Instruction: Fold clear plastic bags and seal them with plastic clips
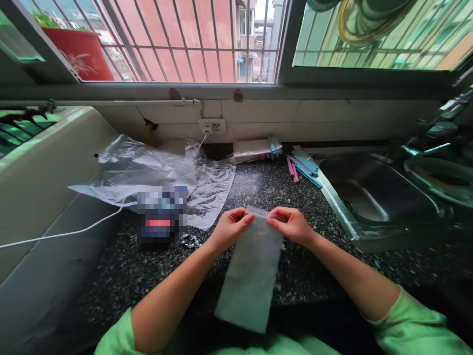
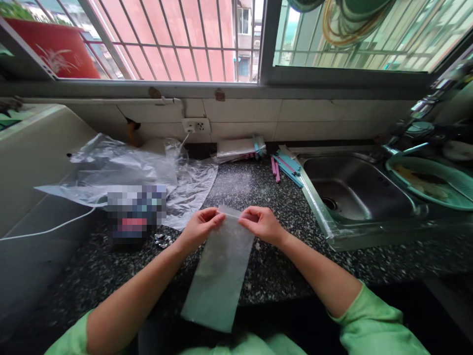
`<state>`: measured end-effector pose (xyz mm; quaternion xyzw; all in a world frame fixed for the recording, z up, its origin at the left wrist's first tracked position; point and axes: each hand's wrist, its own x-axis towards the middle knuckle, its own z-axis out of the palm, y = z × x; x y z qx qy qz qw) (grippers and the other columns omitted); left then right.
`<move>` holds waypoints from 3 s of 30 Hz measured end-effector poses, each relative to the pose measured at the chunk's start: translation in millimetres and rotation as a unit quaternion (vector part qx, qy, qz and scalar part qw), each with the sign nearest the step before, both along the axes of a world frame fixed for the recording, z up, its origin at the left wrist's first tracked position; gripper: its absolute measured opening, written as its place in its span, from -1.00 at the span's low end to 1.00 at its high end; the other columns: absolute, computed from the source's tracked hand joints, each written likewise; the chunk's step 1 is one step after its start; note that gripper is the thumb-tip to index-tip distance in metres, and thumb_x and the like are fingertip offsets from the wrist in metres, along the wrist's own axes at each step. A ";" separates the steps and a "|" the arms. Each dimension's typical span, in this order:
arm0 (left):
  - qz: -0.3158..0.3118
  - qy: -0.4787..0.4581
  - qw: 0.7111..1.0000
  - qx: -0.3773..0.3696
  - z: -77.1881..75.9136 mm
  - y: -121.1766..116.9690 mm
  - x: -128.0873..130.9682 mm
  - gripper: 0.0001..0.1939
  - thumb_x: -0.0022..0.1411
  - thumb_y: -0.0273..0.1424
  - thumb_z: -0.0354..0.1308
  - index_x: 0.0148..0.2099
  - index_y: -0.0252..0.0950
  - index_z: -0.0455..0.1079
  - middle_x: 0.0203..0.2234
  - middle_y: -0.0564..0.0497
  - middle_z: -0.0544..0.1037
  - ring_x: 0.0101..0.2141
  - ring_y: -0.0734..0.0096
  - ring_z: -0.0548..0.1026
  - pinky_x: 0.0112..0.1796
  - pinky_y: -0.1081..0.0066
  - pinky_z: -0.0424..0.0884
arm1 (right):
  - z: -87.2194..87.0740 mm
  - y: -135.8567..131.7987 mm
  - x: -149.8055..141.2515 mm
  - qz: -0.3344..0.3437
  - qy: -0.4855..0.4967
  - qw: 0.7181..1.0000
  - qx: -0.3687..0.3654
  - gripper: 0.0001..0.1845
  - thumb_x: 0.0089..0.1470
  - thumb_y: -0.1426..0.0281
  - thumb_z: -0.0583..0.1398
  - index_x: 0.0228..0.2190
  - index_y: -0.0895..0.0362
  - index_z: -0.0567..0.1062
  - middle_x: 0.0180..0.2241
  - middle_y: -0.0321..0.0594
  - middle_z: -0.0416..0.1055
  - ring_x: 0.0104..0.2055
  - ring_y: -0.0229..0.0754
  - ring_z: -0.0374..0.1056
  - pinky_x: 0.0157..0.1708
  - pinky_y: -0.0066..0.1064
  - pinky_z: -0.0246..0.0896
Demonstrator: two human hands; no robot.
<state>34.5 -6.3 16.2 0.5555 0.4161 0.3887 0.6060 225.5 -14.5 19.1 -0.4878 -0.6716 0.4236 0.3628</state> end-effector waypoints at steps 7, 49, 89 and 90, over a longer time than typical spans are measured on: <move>0.078 -0.010 0.996 0.034 -0.1 3.9 -4.2 -0.62 -0.10 -0.10 0.19 -0.58 -0.35 0.26 -0.71 0.18 0.17 -0.63 0.64 0.09 -0.58 0.55 0.02 | -6.2 8.4 5.7 -0.035 0.076 0.996 -0.043 -0.71 -0.16 0.17 0.21 -0.55 0.17 0.40 -0.58 -0.33 0.31 -0.53 -0.33 0.20 -0.48 -0.47 0.14; 0.037 0.012 0.999 -0.036 -11.1 9.5 -0.4 -0.73 -0.11 -0.20 0.18 -0.49 -0.34 0.33 -0.64 0.05 0.48 -0.66 0.57 0.26 -0.57 0.51 0.17 | -16.1 27.2 27.1 -0.071 -0.014 0.995 0.068 -0.64 -0.10 0.09 0.15 -0.48 0.15 0.45 -0.55 -0.27 0.40 -0.50 -0.25 0.28 -0.47 -0.43 0.20; 0.064 -0.053 0.990 -0.115 -1.1 13.8 -12.1 -0.72 -0.18 -0.22 0.17 -0.48 -0.33 0.29 -0.72 0.10 0.45 -0.76 0.64 0.18 -0.69 0.57 0.03 | -5.8 14.3 31.2 -0.084 -0.244 0.771 0.581 -0.85 0.01 0.45 0.17 -0.30 0.10 0.35 -0.40 -0.21 0.37 -0.38 -0.28 0.34 -0.41 -0.46 0.30; 0.058 -0.049 0.991 -0.110 -0.2 12.5 -11.5 -0.72 -0.17 -0.20 0.17 -0.51 -0.34 0.30 -0.75 0.11 0.42 -0.76 0.66 0.16 -0.69 0.57 0.01 | -6.1 12.9 29.3 -0.076 -0.244 0.764 0.592 -0.85 0.01 0.46 0.17 -0.29 0.11 0.35 -0.40 -0.21 0.37 -0.38 -0.28 0.34 -0.41 -0.47 0.30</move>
